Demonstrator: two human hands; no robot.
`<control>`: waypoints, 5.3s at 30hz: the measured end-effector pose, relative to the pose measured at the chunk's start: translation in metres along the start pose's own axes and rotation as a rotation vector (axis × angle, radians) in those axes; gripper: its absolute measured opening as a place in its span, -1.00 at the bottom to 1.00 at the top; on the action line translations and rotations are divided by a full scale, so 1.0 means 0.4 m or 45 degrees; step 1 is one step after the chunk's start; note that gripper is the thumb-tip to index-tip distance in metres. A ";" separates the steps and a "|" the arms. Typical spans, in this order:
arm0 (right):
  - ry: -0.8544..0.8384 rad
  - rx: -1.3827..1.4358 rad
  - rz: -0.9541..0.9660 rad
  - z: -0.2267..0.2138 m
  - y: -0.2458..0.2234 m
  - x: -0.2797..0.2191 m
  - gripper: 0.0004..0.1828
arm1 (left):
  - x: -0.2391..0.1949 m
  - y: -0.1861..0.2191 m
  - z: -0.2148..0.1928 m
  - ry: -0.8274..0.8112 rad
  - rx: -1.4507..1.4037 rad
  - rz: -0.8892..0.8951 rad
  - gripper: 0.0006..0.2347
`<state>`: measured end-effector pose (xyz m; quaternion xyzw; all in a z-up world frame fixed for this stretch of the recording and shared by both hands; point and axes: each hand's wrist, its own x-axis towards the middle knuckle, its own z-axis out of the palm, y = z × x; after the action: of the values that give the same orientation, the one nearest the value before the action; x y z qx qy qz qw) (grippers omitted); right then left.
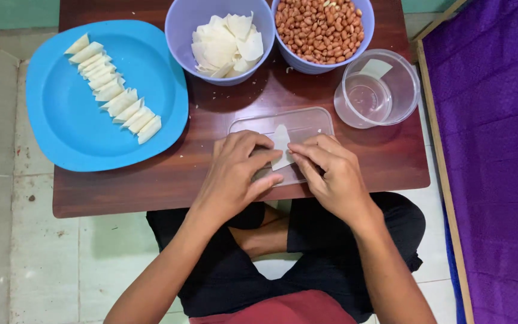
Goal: The person sits at a table and repeatedly wraps peanuts in thin white sheets. They place a peanut on a sheet, fold the sheet into a triangular packet, and dip the tip into a small container of water to seal it. The finished packets are placed on a blue plate.
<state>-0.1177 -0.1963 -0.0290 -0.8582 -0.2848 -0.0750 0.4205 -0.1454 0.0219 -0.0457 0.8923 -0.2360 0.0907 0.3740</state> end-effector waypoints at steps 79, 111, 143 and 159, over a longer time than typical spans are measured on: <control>0.171 -0.149 -0.091 0.046 -0.007 -0.027 -0.88 | -0.003 -0.004 -0.010 0.099 0.073 -0.046 -0.93; 0.154 -0.120 -0.087 0.054 -0.008 -0.027 -0.84 | 0.005 0.003 0.003 0.146 0.152 -0.001 -0.94; 0.064 -0.200 -0.043 0.049 -0.004 -0.008 -0.94 | 0.012 0.000 0.012 0.205 0.116 -0.076 -0.94; 0.053 -0.304 -0.060 0.045 -0.007 0.003 -0.94 | 0.021 -0.013 0.014 0.195 0.094 -0.055 -0.94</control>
<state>-0.1201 -0.1804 -0.0380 -0.8934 -0.2851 -0.1362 0.3194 -0.1355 0.0181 -0.0500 0.9008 -0.1840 0.1591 0.3598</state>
